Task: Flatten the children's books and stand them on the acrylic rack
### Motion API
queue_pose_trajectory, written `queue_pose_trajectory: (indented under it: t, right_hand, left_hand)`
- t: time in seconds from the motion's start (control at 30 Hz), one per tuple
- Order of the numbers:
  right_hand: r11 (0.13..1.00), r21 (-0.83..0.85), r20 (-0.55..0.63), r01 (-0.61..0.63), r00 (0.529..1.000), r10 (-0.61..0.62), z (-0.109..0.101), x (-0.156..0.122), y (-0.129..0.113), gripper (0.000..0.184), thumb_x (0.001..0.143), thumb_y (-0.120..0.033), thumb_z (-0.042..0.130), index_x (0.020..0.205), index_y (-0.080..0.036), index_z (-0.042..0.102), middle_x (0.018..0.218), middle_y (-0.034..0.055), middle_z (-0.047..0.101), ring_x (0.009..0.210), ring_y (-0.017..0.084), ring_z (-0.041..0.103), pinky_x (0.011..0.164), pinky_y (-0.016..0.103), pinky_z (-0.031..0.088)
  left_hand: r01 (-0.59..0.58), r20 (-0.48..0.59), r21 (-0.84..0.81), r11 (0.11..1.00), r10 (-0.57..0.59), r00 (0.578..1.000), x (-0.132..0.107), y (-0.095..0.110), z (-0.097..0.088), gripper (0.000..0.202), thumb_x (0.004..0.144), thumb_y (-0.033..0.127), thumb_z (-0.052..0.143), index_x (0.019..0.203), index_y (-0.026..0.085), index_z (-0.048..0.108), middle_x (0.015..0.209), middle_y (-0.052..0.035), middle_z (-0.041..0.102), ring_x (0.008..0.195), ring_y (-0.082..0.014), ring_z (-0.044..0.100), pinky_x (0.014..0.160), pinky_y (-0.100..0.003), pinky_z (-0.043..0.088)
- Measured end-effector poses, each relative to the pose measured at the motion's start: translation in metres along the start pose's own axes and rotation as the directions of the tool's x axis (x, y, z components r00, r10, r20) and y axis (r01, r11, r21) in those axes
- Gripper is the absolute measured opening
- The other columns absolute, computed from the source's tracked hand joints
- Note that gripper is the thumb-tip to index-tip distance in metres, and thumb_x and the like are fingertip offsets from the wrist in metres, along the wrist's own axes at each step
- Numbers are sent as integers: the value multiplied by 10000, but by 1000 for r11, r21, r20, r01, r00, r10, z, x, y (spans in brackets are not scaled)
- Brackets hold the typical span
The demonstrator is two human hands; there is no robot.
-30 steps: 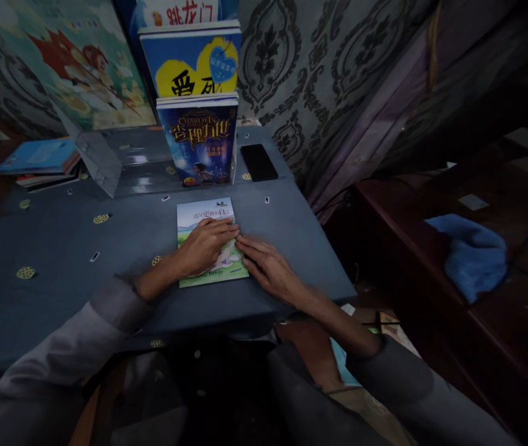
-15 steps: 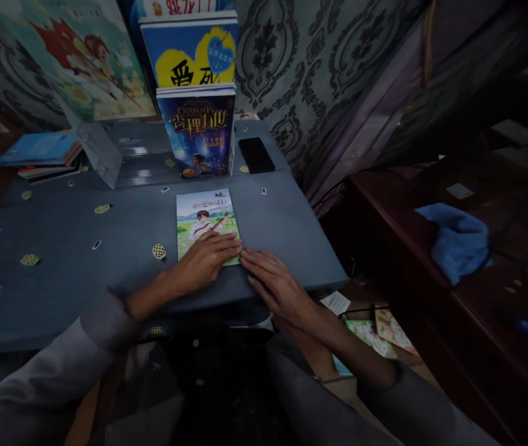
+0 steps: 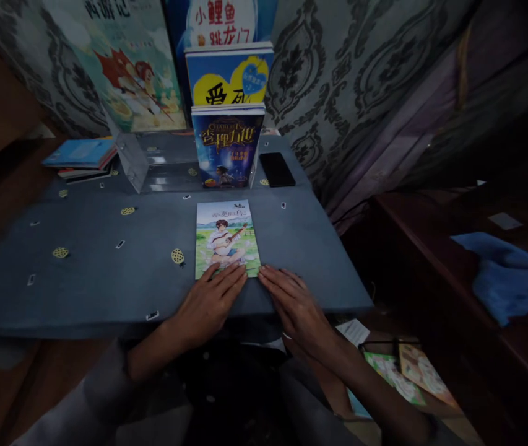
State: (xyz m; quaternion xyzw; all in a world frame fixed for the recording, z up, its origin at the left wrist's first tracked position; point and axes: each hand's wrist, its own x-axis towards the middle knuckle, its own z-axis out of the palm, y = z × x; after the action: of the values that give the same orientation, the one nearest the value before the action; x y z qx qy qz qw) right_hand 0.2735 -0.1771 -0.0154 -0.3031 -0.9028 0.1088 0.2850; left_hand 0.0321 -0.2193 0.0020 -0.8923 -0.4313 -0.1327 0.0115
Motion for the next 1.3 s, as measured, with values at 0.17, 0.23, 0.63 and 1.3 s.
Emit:
queue_pose_trajectory:
  t: [0.17, 0.23, 0.63, 1.3]
  right_hand:
    - [999, -10, -40, 30, 999, -30, 1, 0, 2, 638, 965, -46, 382, 1559, -274, 324, 1405, 102, 623, 1297, 223, 588, 1039, 482, 520]
    - [1000, -13, -35, 23, 999, -24, -2, 1, 1, 606, 972, -68, 399, 1542, -272, 367, 1403, 100, 625, 1287, 228, 596, 1032, 474, 527]
    - [986, -76, 150, -149, 976, 159, 12, 69, 22, 465, 990, -321, 449, 1409, -145, 550, 1496, 198, 505, 1348, 340, 521, 1082, 535, 486]
    - [962, 40, 13, -269, 963, 269, 44, 91, 21, 492, 1000, -347, 423, 1447, -149, 480, 1559, 213, 371, 1474, 401, 286, 1133, 660, 367]
  left_hand:
    - [101, -52, 30, 994, -100, 994, -33, -12, -8, 532, 955, 44, 372, 1479, 133, 403, 1488, -128, 530, 1427, -222, 442, 1183, -482, 347]
    - [141, -63, 5, 990, -140, 988, -45, -16, -12, 510, 978, 76, 376, 1481, 157, 412, 1481, -115, 541, 1418, -216, 455, 1176, -478, 369]
    - [493, -24, -369, 788, -538, 843, 6, -90, -6, 538, 945, 323, 516, 1443, 128, 461, 1453, -204, 535, 1393, -347, 458, 1152, -559, 363]
    - [301, 569, -819, -489, -619, 541, 57, -120, -39, 217, 803, 83, 732, 981, 121, 614, 819, -55, 703, 648, -121, 681, 401, -133, 414]
